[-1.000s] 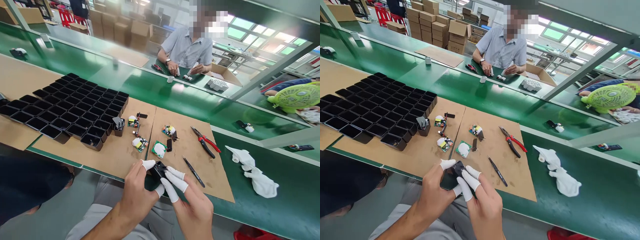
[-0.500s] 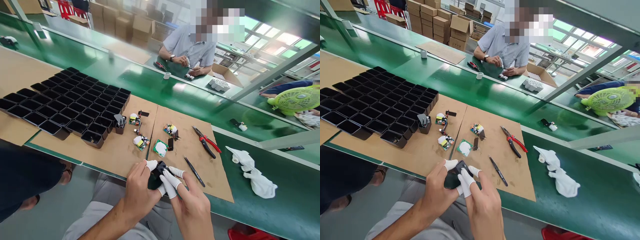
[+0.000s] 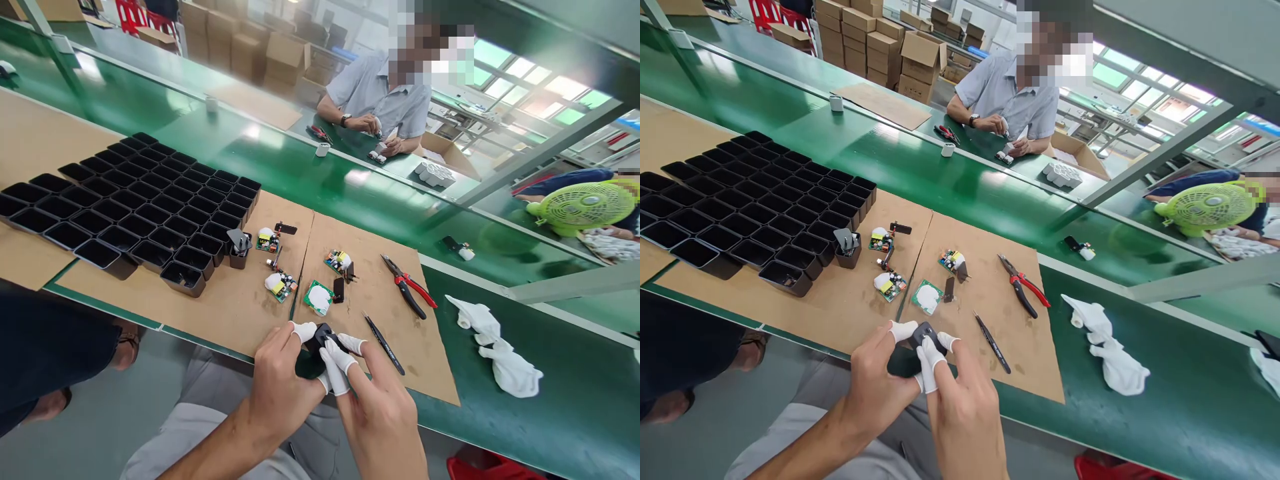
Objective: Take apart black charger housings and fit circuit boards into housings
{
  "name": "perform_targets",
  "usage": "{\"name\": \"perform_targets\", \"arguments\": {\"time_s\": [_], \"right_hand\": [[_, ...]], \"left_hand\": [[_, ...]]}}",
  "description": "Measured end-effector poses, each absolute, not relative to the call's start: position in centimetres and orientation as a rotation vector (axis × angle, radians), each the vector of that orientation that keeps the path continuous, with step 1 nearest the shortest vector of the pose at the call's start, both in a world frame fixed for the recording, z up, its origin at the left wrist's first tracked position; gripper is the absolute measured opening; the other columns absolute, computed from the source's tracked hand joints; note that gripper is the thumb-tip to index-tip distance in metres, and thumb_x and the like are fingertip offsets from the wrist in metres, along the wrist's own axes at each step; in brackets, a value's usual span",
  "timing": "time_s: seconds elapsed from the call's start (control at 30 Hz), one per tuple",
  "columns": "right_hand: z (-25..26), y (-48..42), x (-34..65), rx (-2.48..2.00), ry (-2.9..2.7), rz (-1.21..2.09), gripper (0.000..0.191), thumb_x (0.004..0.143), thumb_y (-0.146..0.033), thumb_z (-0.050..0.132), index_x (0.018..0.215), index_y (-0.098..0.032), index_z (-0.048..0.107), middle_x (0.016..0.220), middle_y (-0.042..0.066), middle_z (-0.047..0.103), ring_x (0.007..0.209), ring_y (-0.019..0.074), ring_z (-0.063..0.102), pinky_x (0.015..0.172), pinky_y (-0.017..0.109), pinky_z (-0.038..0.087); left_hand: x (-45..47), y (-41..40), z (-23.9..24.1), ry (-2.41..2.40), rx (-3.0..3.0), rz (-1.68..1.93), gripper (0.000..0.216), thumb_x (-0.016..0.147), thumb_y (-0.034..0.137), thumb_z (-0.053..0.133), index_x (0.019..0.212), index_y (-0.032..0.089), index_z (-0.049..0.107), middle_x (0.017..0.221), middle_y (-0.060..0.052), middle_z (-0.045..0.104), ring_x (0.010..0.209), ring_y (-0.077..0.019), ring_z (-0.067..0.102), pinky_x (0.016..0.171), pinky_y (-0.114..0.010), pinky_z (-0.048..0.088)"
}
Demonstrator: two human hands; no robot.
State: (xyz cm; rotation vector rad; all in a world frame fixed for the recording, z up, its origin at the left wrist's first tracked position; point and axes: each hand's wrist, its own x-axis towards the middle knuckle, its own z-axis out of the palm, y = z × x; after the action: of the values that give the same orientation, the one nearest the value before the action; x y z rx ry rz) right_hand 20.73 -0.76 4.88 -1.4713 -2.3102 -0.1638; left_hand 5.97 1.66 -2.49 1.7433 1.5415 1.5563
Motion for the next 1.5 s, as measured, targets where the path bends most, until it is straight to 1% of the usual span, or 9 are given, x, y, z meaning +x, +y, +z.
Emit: {"name": "perform_targets", "arguments": {"time_s": [0.17,0.47,0.6,0.77,1.0,1.13,1.23,1.33,1.5], "right_hand": [[4.7,-0.6,20.2,-1.404,-2.312,-0.319,0.028,0.116,-0.014,0.046,0.091,-0.025,0.053,0.105,0.011,0.067,0.075,0.0194,0.063,0.062,0.028,0.05],[3.9,-0.1,20.3,-1.252,-2.321,-0.316,0.019,0.114,-0.009,0.052,0.106,-0.019,0.065,0.107,0.013,0.07,0.094,0.0245,0.07,0.076,0.032,0.056],[3.5,-0.2,20.8,-1.225,-2.315,-0.345,0.031,0.113,-0.005,0.046,0.091,-0.022,0.059,0.1,0.011,0.069,0.077,0.0195,0.067,0.062,0.03,0.05],[3.4,-0.5,21.4,-1.234,-2.295,-0.349,0.032,0.108,-0.002,0.05,0.086,-0.023,0.059,0.095,0.011,0.068,0.072,0.0195,0.065,0.06,0.03,0.051],[1.9,-0.1,21.5,-1.171,-2.262,-0.203,0.027,0.105,-0.001,0.056,0.09,-0.022,0.065,0.096,0.011,0.074,0.106,0.029,0.079,0.084,0.037,0.068],[0.7,-0.3,21.6,-1.215,-2.161,-0.16,0.02,0.108,-0.006,0.06,0.1,-0.02,0.072,0.102,0.011,0.077,0.089,0.0228,0.082,0.074,0.032,0.07],[-0.1,-0.5,21.7,-1.212,-2.096,-0.166,0.021,0.109,-0.007,0.061,0.114,-0.017,0.078,0.109,0.014,0.08,0.091,0.0231,0.086,0.075,0.03,0.071],[-0.1,-0.6,21.9,-1.188,-2.054,-0.182,0.032,0.108,-0.006,0.065,0.134,-0.017,0.08,0.116,0.014,0.082,0.106,0.026,0.087,0.089,0.032,0.074],[1.1,-1.1,22.0,-1.25,-1.807,-0.307,0.069,0.095,0.001,0.083,0.156,-0.028,0.072,0.131,0.011,0.083,0.117,0.0276,0.086,0.104,0.037,0.072]], "left_hand": [[6.2,1.6,-2.8,1.575,1.745,1.525,0.03,0.073,0.012,0.078,0.099,0.024,0.068,0.084,-0.003,0.076,0.073,-0.0249,0.074,0.066,-0.035,0.06],[5.8,1.5,-3.5,1.517,1.904,1.632,0.044,0.084,0.012,0.075,0.126,0.022,0.069,0.103,-0.009,0.082,0.082,-0.0267,0.08,0.072,-0.038,0.067],[5.6,1.8,-3.3,1.443,1.985,1.663,0.033,0.081,0.006,0.072,0.109,0.024,0.07,0.098,-0.009,0.081,0.077,-0.0253,0.078,0.068,-0.036,0.066],[5.7,2.1,-2.1,1.392,2.016,1.66,0.032,0.074,0.003,0.069,0.1,0.022,0.07,0.094,-0.009,0.079,0.075,-0.0254,0.075,0.068,-0.036,0.064],[5.6,2.3,-2.9,1.376,2.061,1.522,0.026,0.07,0.001,0.066,0.077,0.025,0.06,0.077,-0.004,0.068,0.064,-0.0241,0.065,0.059,-0.034,0.054],[5.2,2.3,-3.3,1.318,2.044,1.457,0.026,0.072,0.002,0.07,0.084,0.025,0.064,0.084,-0.006,0.072,0.072,-0.0273,0.071,0.066,-0.038,0.062],[3.9,2.3,-2.4,1.226,1.994,1.386,0.042,0.074,0.003,0.073,0.111,0.023,0.07,0.101,-0.007,0.08,0.089,-0.027,0.08,0.078,-0.037,0.069],[1.5,2.5,-1.2,1.132,1.903,1.292,0.056,0.082,0.007,0.079,0.134,0.025,0.067,0.12,-0.006,0.082,0.106,-0.0228,0.083,0.093,-0.032,0.07],[-2.2,3.2,-1.7,1.235,1.589,1.293,0.036,0.094,0.025,0.083,0.13,0.024,0.075,0.117,-0.007,0.083,0.107,-0.0246,0.08,0.101,-0.039,0.066]]}}
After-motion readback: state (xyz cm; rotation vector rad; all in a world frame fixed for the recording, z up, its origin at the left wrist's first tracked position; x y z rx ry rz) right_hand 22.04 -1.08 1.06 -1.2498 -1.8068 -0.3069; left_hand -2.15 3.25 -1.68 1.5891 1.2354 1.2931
